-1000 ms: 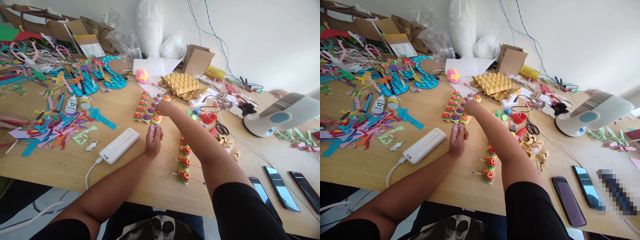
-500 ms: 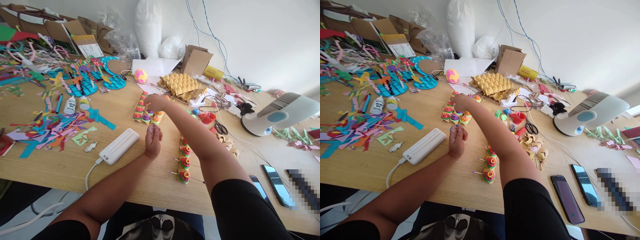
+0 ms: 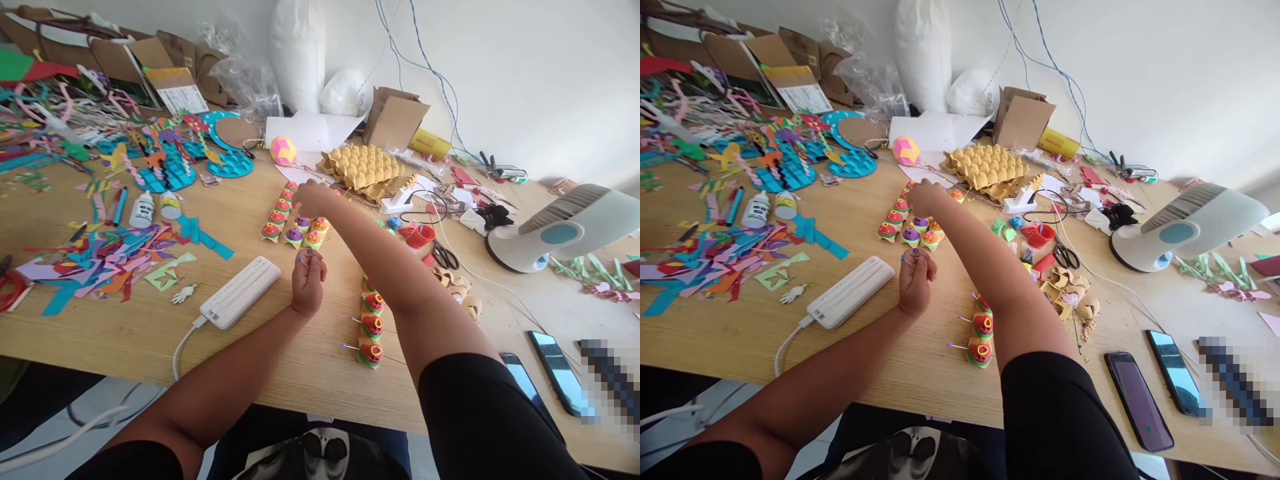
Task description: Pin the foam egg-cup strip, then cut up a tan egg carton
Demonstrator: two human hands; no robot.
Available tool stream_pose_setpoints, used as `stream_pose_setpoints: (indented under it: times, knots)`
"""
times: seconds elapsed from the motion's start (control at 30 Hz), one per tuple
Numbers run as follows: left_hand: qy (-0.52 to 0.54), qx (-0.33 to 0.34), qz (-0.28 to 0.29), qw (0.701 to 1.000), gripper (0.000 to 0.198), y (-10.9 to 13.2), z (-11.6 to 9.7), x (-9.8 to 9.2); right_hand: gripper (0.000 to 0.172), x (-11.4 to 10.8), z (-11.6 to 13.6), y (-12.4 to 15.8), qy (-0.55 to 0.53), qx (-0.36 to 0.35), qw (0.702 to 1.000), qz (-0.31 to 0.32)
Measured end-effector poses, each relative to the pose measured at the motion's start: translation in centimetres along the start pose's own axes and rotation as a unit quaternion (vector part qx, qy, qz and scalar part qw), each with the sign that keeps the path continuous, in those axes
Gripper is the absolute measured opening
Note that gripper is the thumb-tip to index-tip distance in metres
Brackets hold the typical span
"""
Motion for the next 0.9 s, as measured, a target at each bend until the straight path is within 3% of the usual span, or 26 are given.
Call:
stream_pose_setpoints:
  times: [0.13, 0.3, 0.53, 0.9]
  knots:
    - [-0.010, -0.003, -0.001, 1.000, 0.036, 0.0, 0.0, 0.0, 0.046, 1.0, -1.7, 0.0, 0.009, 0.009, 1.000, 0.019]
    - [-0.001, -0.017, -0.001, 1.000, 0.038, 0.0, 0.0, 0.0, 0.055, 2.0, -0.8, -0.6, 0.020, -0.009, 0.999, 0.037]
    - [-0.011, -0.026, -0.001, 1.000, 0.043, 0.1, -0.1, 0.1, 0.045, 2.0, 0.2, -1.0, 0.042, -0.009, 0.997, 0.068]
    - [-0.002, -0.028, -0.006, 1.000, 0.043, 0.0, 0.2, 0.0, 0.036, 2.1, 1.3, -1.0, 0.060, -0.029, 0.996, 0.059]
Point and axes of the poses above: each hand's wrist, its own y-axis away from the middle knuckle, its own x-axis out of the palm, z = x × y, the point moved 4 cm from there along -y, towards the middle knuckle, and after that the axes turned 2 degrees about z, right-handed, at the moved point
